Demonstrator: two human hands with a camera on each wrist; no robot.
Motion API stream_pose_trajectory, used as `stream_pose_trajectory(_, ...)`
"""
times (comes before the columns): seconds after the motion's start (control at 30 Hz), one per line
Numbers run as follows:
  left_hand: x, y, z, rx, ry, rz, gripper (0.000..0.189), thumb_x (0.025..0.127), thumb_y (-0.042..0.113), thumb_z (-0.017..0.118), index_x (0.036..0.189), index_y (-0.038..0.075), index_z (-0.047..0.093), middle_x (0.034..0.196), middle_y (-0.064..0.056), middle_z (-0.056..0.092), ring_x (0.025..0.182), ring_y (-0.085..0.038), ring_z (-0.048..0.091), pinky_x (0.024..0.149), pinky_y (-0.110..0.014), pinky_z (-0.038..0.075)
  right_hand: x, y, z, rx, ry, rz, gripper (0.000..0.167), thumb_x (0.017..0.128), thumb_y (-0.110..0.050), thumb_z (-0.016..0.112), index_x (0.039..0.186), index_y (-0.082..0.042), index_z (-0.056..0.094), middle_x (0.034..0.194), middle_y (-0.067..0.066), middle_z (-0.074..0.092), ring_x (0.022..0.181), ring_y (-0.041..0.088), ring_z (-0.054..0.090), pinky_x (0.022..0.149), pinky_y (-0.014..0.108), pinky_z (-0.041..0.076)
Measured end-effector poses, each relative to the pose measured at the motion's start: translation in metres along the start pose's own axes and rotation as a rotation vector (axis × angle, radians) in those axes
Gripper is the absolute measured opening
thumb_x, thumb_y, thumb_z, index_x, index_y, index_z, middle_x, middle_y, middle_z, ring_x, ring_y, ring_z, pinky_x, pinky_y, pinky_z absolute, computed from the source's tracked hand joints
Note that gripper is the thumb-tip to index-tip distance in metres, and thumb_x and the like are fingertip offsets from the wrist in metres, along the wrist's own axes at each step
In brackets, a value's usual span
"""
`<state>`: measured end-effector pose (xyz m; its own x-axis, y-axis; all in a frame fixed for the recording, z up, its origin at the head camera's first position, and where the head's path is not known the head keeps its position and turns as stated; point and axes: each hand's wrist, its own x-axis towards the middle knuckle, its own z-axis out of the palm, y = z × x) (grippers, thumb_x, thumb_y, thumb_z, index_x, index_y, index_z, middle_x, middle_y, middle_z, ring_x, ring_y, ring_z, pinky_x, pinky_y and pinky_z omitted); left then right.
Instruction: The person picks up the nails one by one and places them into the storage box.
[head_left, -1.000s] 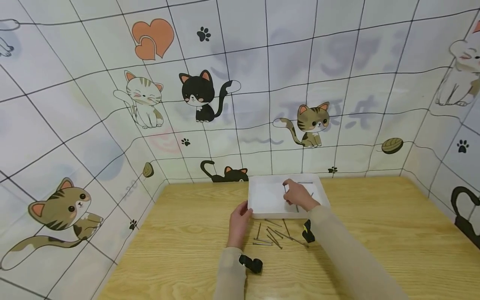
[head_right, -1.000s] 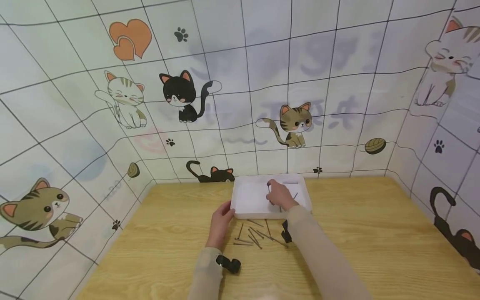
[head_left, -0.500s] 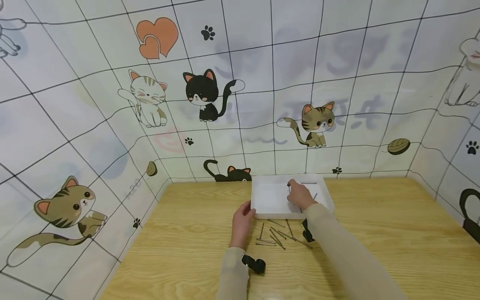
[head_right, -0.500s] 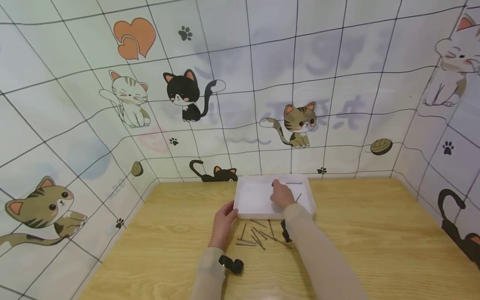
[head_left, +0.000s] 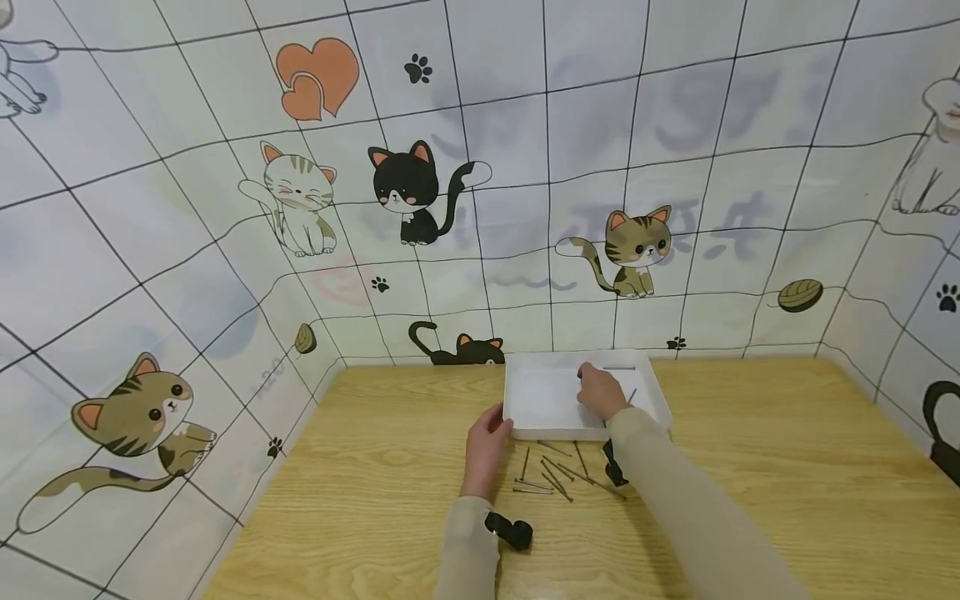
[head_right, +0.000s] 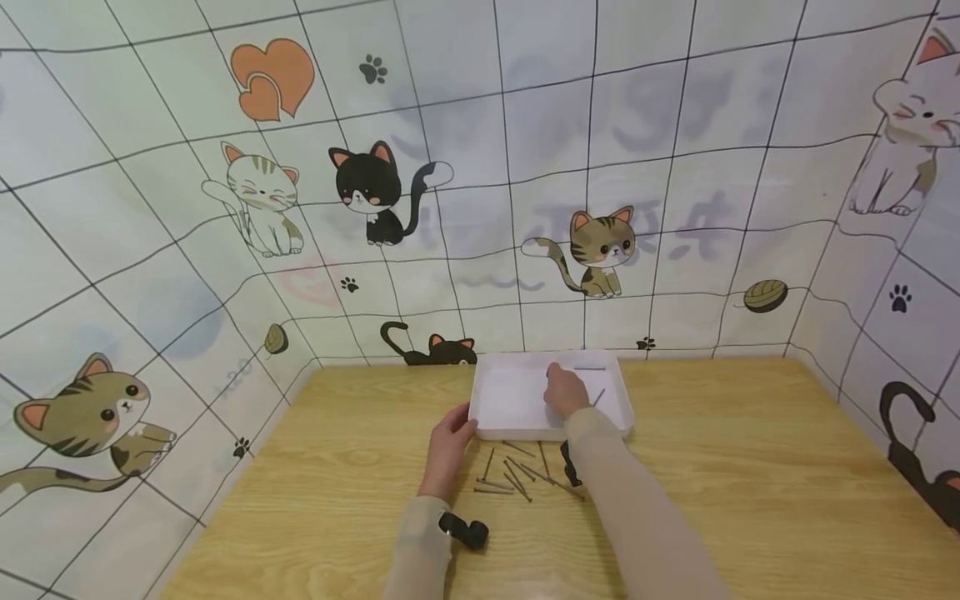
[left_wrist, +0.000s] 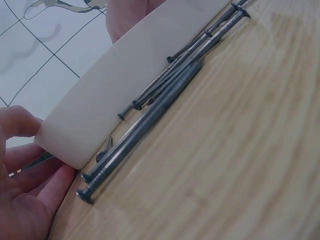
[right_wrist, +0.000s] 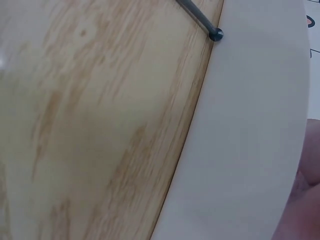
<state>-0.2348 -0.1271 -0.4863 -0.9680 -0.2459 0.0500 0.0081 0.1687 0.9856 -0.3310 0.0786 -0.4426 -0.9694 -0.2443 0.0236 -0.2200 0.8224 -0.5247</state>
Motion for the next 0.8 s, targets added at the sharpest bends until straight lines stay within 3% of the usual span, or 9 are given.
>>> stream_pose_trajectory(0.27,0.000,0.000,0.000,-0.001,-0.005,-0.009,0.039,0.086,0.021,0.056,0.124,0.011,0.054,0.119,-0.004,0.056,0.109,-0.018,0.050,0.093,-0.039,0.037,0.002,0.003,0.004,-0.079,-0.015,-0.033,0.021,0.082,0.001,0.055,0.102,0.006,0.058,0.095,0.018,0.061,0.089,0.033,0.056,0.077,0.043,0.044)
stream_pose_trajectory(0.47,0.000,-0.001,0.000,0.000,-0.009,0.001,0.039,0.087,0.020,0.056,0.124,0.010,0.053,0.120,-0.007,0.055,0.110,-0.019,0.049,0.093,-0.040,0.037,0.004,0.006,0.004,-0.073,-0.052,-0.032,0.020,0.084,0.002,0.049,0.100,0.004,0.062,0.099,0.017,0.061,0.092,0.033,0.055,0.079,0.044,0.043)
stream_pose_trajectory(0.8,0.001,-0.002,-0.001,0.004,-0.014,0.003,0.039,0.087,0.021,0.055,0.125,0.011,0.053,0.120,-0.006,0.055,0.111,-0.020,0.049,0.093,-0.040,0.037,-0.006,0.005,-0.009,-0.028,-0.062,0.001,0.028,0.088,-0.003,0.047,0.113,0.005,0.055,0.109,0.021,0.057,0.087,0.031,0.056,0.071,0.042,0.046)
